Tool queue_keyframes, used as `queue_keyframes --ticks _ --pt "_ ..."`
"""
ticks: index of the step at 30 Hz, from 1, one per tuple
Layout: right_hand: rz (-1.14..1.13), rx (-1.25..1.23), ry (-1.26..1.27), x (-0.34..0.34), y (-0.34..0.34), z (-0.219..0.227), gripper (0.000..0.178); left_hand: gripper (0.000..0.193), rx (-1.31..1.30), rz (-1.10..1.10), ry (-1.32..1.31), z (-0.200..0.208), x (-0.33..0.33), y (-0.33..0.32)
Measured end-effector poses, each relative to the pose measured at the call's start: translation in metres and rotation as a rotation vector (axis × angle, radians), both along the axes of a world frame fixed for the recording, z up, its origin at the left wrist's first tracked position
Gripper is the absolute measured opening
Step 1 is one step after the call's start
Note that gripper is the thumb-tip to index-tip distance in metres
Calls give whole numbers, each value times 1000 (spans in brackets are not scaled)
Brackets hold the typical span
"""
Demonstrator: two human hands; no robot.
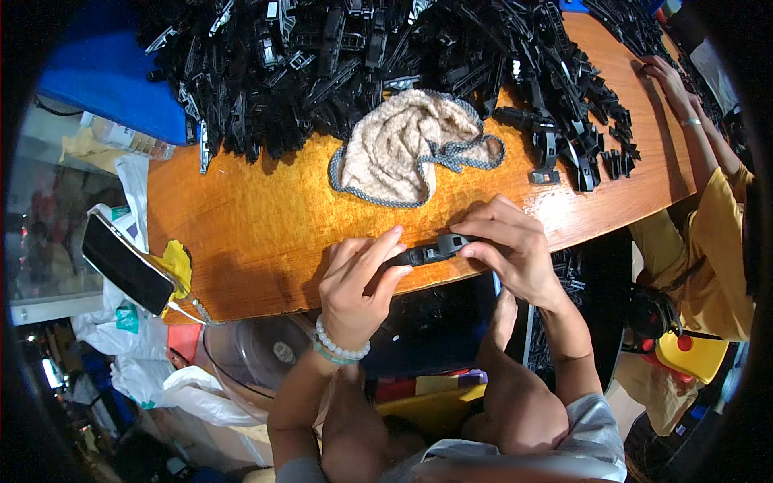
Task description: The person assembles plastic components by taking plastic pieces from a pile on the table, wiping them with a cloth, and fitting the pieces together by hand.
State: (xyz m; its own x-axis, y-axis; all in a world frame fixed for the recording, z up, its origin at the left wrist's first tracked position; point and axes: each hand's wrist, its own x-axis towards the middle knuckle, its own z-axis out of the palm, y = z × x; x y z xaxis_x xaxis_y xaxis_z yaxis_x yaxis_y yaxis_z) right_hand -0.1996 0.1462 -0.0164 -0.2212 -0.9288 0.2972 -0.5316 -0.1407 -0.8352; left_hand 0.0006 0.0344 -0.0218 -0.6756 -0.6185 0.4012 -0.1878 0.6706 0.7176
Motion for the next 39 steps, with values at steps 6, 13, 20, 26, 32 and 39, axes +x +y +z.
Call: queue_keyframes --ticks 6,13,20,26,32,39 --pt "20 -8 64 7 -1 -4 22 44 -6 8 51 -5 2 3" --pt "-8 -70 211 17 -4 -2 23 43 -106 -50 5 -1 -5 4" --pt "72 -152 58 -17 17 3 22 54 220 -93 -4 18 5 -22" --pt "-663 -40 557 -64 10 5 16 16 -177 -229 -37 39 -87 -58" --pt "-608 -20 716 -77 6 -3 39 21 -327 -322 20 23 -189 -57" --pt "-487 -62 625 -88 9 -6 36 24 -496 -274 -78 26 -188 -63"
